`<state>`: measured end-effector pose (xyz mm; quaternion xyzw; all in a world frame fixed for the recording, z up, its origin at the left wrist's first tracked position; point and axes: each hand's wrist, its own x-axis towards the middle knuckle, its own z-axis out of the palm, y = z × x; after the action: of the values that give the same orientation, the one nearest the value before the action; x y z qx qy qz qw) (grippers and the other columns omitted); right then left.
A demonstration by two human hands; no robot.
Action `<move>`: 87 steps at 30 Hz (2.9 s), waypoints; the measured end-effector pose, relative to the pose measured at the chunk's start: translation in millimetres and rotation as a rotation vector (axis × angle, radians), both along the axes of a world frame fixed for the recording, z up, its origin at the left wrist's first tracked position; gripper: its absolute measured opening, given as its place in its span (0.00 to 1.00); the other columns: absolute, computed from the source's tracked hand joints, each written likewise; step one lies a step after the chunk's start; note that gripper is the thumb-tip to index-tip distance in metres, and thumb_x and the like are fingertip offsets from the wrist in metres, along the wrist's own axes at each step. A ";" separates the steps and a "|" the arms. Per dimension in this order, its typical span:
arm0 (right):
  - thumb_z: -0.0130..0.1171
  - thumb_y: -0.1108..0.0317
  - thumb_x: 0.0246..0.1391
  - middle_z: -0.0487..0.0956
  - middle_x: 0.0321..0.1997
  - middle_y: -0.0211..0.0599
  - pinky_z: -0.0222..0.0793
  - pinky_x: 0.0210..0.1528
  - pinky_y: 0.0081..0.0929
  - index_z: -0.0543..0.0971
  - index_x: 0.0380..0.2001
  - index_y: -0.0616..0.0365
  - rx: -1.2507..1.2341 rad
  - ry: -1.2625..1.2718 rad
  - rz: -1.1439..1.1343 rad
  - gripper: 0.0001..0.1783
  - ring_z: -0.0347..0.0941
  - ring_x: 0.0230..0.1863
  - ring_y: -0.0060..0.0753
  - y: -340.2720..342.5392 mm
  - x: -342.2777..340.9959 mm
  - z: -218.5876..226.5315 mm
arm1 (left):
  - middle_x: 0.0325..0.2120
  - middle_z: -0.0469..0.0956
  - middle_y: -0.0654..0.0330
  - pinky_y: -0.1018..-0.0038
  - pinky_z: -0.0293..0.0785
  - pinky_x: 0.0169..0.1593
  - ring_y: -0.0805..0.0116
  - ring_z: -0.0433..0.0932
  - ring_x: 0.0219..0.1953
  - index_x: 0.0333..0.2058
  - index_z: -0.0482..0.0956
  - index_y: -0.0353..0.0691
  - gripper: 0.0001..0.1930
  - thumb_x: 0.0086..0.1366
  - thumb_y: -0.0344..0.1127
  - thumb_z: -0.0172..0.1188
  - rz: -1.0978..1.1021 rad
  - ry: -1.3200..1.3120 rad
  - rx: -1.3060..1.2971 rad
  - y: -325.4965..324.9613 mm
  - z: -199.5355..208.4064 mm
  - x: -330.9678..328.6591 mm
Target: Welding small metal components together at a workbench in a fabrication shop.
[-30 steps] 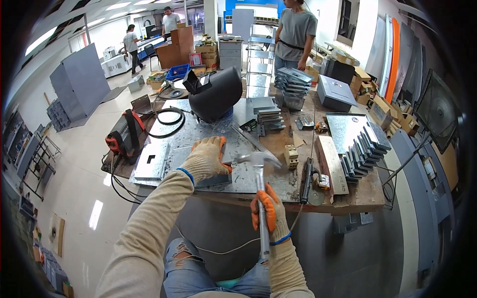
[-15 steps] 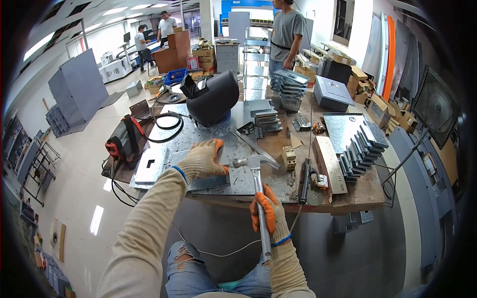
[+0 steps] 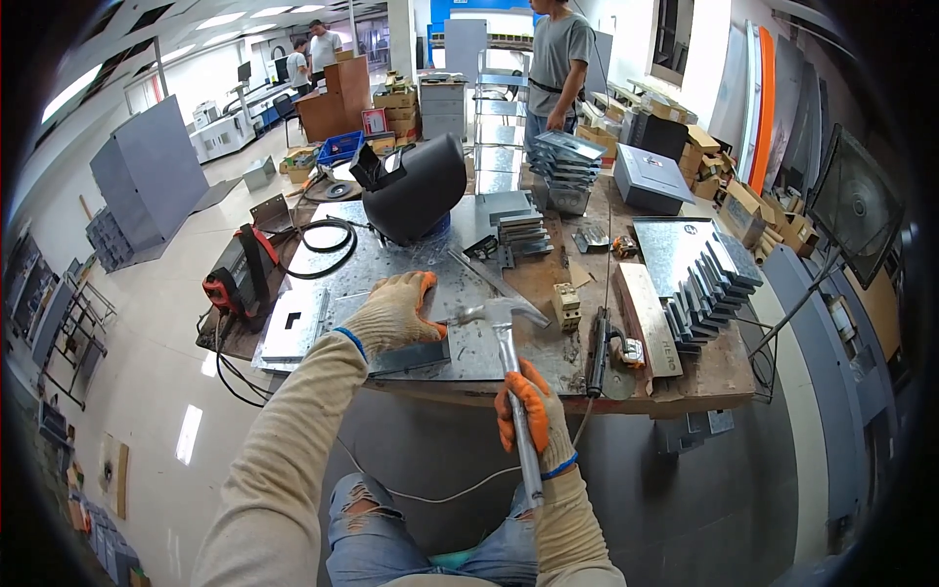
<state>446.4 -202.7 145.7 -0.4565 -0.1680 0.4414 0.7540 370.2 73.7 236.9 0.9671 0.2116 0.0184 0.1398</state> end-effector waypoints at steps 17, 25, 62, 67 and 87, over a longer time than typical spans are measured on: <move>0.55 0.56 0.76 0.74 0.26 0.36 0.61 0.09 0.27 0.64 0.74 0.51 0.070 0.038 -0.032 0.30 0.65 0.13 0.24 3.1 -0.4 -8.9 | 0.67 0.74 0.46 0.54 0.65 0.73 0.42 0.69 0.69 0.70 0.69 0.38 0.48 0.54 0.51 0.78 -0.005 -0.011 0.014 -0.2 -3.3 2.3; 0.57 0.57 0.74 0.76 0.27 0.35 0.61 0.11 0.26 0.67 0.73 0.52 -0.017 -0.044 -0.086 0.29 0.65 0.13 0.24 -5.0 -0.9 -12.7 | 0.67 0.75 0.47 0.54 0.66 0.73 0.42 0.70 0.68 0.69 0.70 0.37 0.47 0.54 0.51 0.78 -0.001 -0.015 0.010 -1.8 -1.5 -0.3; 0.59 0.57 0.66 0.85 0.36 0.45 0.78 0.35 0.51 0.80 0.46 0.53 -0.697 -1.785 -0.007 0.13 0.83 0.33 0.56 116.3 126.6 -37.7 | 0.60 0.79 0.46 0.58 0.70 0.68 0.47 0.76 0.63 0.67 0.72 0.34 0.47 0.48 0.44 0.81 -0.015 -0.156 -0.014 2.9 -19.2 7.3; 0.59 0.57 0.66 0.85 0.35 0.45 0.79 0.36 0.51 0.80 0.45 0.54 -0.698 -1.758 -0.051 0.13 0.83 0.33 0.57 116.8 123.9 -37.5 | 0.61 0.78 0.47 0.58 0.63 0.72 0.48 0.75 0.64 0.67 0.72 0.36 0.49 0.50 0.53 0.80 0.001 -0.122 -0.012 -0.7 -17.5 6.4; 0.70 0.63 0.61 0.88 0.40 0.46 0.78 0.36 0.36 0.80 0.61 0.59 -0.120 -1.050 -0.204 0.26 0.80 0.29 0.48 -32.3 44.1 25.2 | 0.64 0.75 0.48 0.57 0.62 0.74 0.47 0.72 0.67 0.69 0.70 0.36 0.53 0.50 0.57 0.81 0.080 0.013 0.072 -5.0 -12.2 13.8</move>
<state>490.5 -234.9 170.9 -0.6720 -0.4518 0.0872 0.5802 384.0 68.7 224.7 0.9624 0.2503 0.0251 0.1029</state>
